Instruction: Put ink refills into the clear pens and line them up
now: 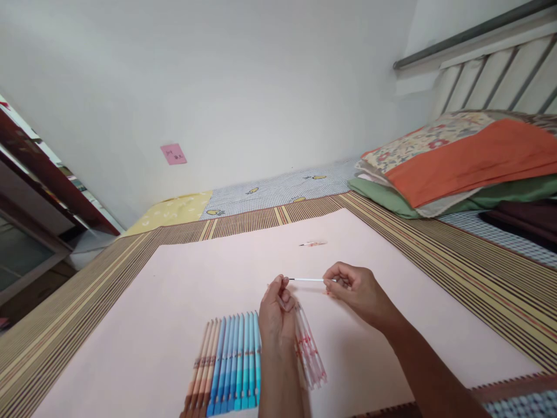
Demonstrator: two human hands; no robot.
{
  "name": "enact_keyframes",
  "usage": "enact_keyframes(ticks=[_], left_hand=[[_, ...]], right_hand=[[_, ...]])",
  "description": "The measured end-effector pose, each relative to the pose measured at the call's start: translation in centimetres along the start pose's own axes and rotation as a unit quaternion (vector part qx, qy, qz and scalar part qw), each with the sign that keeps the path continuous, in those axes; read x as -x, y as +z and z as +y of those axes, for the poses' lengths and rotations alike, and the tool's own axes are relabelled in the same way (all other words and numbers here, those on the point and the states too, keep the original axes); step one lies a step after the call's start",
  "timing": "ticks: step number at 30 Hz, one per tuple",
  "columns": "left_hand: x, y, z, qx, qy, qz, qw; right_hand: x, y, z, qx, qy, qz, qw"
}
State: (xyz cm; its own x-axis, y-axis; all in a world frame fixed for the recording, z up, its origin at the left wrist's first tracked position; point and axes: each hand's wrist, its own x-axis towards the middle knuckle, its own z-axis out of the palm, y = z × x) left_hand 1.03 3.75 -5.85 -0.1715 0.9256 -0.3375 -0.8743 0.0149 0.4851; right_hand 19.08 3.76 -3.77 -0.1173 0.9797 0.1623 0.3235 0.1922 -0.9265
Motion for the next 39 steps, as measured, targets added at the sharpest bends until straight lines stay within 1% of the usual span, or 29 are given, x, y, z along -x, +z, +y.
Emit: enact_keyframes(ticks=[3,5,8,12,15,18,20,21,24,26,27,29,32,35,39], left_hand=[[0.0,-0.1,-0.3,-0.021,0.01,-0.019,1.0],[0.0,-0.2,-0.4,-0.052,0.031,-0.022,0.998],[-0.1,-0.4,-0.5,-0.117,0.074,-0.021,0.99],[0.0,-0.4,-0.4,-0.175,0.1,-0.029,0.979],[0.2,0.0,-0.2,-0.162,0.108,-0.04,0.98],[0.4,0.4,0.2,-0.081,0.101,-0.037,0.991],[0.4,0.5,0.5,-0.031,0.082,-0.03,0.996],[0.4,0.5,0.7,-0.018,0.073,-0.027,0.997],[0.3,0.3,1.1,-0.025,0.063,-0.02,0.997],[0.4,0.3,1.3,-0.047,0.062,-0.01,0.997],[0.5,0.2,1.4,-0.059,0.062,-0.007,0.996],[0.6,0.1,1.6,-0.073,0.07,-0.004,0.995],[0.5,-0.2,1.9,-0.056,0.073,-0.003,0.996],[0.0,-0.5,2.1,-0.016,0.055,0.018,0.998],[-0.4,-0.7,2.1,0.029,0.055,0.046,0.997]], right_hand=[[0.0,0.2,-0.1,-0.001,0.001,0.003,1.0],[0.0,0.3,-0.1,-0.01,-0.003,-0.006,1.0],[0.0,0.4,0.3,-0.026,-0.005,-0.042,0.999],[-0.1,1.2,1.4,-0.027,0.033,-0.088,0.995],[-0.2,2.2,2.2,-0.067,0.036,-0.105,0.992],[-0.4,2.7,2.6,-0.134,0.032,-0.114,0.984],[-0.7,2.4,2.6,-0.179,0.036,-0.092,0.979],[-0.9,2.0,2.6,-0.202,0.04,-0.07,0.976],[-1.2,0.4,2.2,-0.282,0.04,0.027,0.958],[-1.3,-0.5,2.0,-0.306,0.031,0.075,0.949],[-1.2,-0.8,2.0,-0.3,0.03,0.083,0.95],[-1.1,-0.9,1.9,-0.264,0.043,0.064,0.961],[-0.8,-0.4,1.9,-0.2,0.058,-0.011,0.978],[-0.6,0.1,1.7,-0.122,0.033,-0.071,0.99],[-0.5,0.1,1.4,-0.05,0.005,-0.083,0.995]])
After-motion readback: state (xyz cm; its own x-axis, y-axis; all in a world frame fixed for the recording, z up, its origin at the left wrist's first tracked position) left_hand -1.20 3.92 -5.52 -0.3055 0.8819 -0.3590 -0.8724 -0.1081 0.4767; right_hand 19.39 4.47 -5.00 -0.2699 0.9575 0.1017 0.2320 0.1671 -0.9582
